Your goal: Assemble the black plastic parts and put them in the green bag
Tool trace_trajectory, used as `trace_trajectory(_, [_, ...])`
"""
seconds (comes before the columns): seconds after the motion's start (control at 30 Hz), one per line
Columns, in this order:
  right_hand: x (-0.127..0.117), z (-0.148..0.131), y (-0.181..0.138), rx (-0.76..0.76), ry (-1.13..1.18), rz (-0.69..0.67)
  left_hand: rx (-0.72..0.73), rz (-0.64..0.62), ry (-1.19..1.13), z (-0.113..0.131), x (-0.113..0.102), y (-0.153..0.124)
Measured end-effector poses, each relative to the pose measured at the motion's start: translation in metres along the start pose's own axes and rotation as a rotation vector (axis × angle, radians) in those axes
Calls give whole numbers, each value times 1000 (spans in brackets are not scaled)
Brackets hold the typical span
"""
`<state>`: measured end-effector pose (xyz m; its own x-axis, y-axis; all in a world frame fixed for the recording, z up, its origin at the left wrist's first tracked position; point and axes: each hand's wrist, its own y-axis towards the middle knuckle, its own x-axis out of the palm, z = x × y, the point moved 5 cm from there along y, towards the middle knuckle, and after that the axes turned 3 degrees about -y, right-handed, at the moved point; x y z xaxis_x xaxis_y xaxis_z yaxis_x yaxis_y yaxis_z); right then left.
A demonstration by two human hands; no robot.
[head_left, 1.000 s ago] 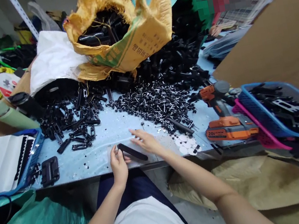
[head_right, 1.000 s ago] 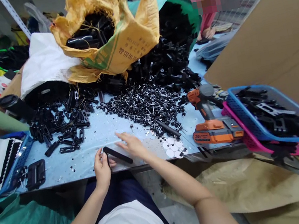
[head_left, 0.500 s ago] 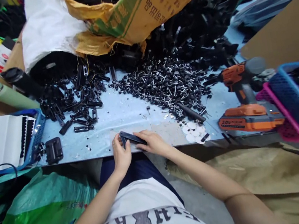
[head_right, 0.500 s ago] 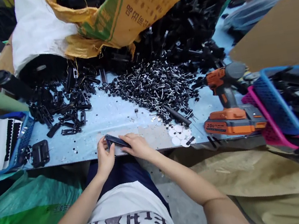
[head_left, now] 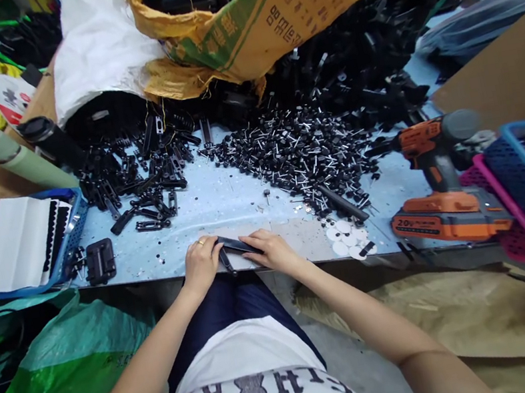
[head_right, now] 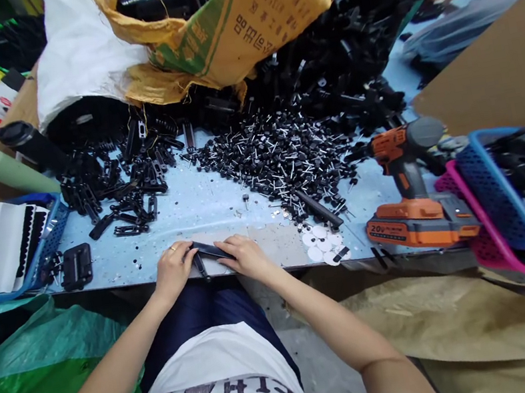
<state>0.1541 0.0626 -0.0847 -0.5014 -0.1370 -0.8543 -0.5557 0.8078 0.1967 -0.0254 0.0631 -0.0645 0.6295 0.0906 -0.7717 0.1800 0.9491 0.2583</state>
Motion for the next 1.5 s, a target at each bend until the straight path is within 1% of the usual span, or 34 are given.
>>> trace_trajectory(0.07, [0, 0, 0, -5, 0, 1, -64, -39, -9, -5, -2, 8])
trace_trajectory(0.13, [0, 1, 0, -1, 0, 8, -196, -107, -91, -15, 0, 16])
trace_trajectory(0.2, [0, 1, 0, 4, 0, 16, -321, -186, -220, -24, 5, 22])
trace_trajectory(0.27, [1, 1, 0, 14, -4, 23, -366, -235, -321, -29, 8, 26])
trace_trajectory(0.3, [2, 1, 0, 20, -7, 28, -355, -234, -343, -29, 8, 28])
trace_trajectory(0.37, [3, 1, -1, 32, -18, 36, -274, -190, -346, -25, 5, 28])
trace_trajectory(0.43, [4, 1, -1, 40, -34, 40, -169, -113, -319, -17, 2, 26])
trace_trajectory(0.47, [4, 0, -1, 42, -43, 40, -143, -76, -314, -15, 2, 23])
trace_trajectory(0.53, [5, 1, -1, 47, -57, 41, -176, -21, -336, -14, 5, 18])
trace_trajectory(0.6, [6, 1, -2, 54, -65, 44, -274, 23, -370, -17, 10, 12])
trace_trajectory(0.67, [7, 1, -2, 64, -65, 47, -332, 67, -383, -19, 14, 9])
trace_trajectory(0.8, [5, -2, -3, 90, -43, 29, -358, 98, -407, -21, 16, 8])
trace_trajectory(0.87, [-2, -2, -3, 68, 12, -15, -373, 96, -436, -22, 17, 7])
trace_trajectory(0.93, [-18, 3, 1, 39, 86, -34, -373, 109, -462, -24, 18, 6])
trace_trajectory(0.97, [-32, 10, 5, 40, 111, -12, -364, 125, -478, -25, 18, 5])
trace_trajectory(1.03, [-69, 36, 18, 94, 112, 104, -348, 161, -518, -27, 17, 4])
trace_trajectory(1.1, [-112, 73, 38, 196, 53, 256, -328, 167, -515, -27, 16, 5])
trace_trajectory(1.13, [-134, 94, 51, 253, 5, 323, -294, 151, -470, -25, 14, 7])
trace_trajectory(1.17, [-154, 115, 64, 323, -59, 388, -226, 118, -396, -21, 13, 10])
trace_trajectory(1.2, [-173, 136, 78, 395, -134, 439, -120, 71, -305, -15, 12, 13])
trace_trajectory(1.27, [-204, 174, 107, 557, -304, 491, 150, -42, -141, 2, 14, 17])
trace_trajectory(1.33, [-224, 206, 133, 763, -444, 476, 377, -139, -61, 15, 21, 17])
trace_trajectory(1.37, [-230, 220, 143, 875, -488, 438, 447, -169, -45, 19, 24, 17])
trace_trajectory(1.43, [-235, 242, 158, 1045, -521, 321, 518, -178, -19, 24, 28, 18])
trace_trajectory(1.5, [-235, 254, 168, 1097, -519, 218, 538, -148, 7, 25, 28, 20])
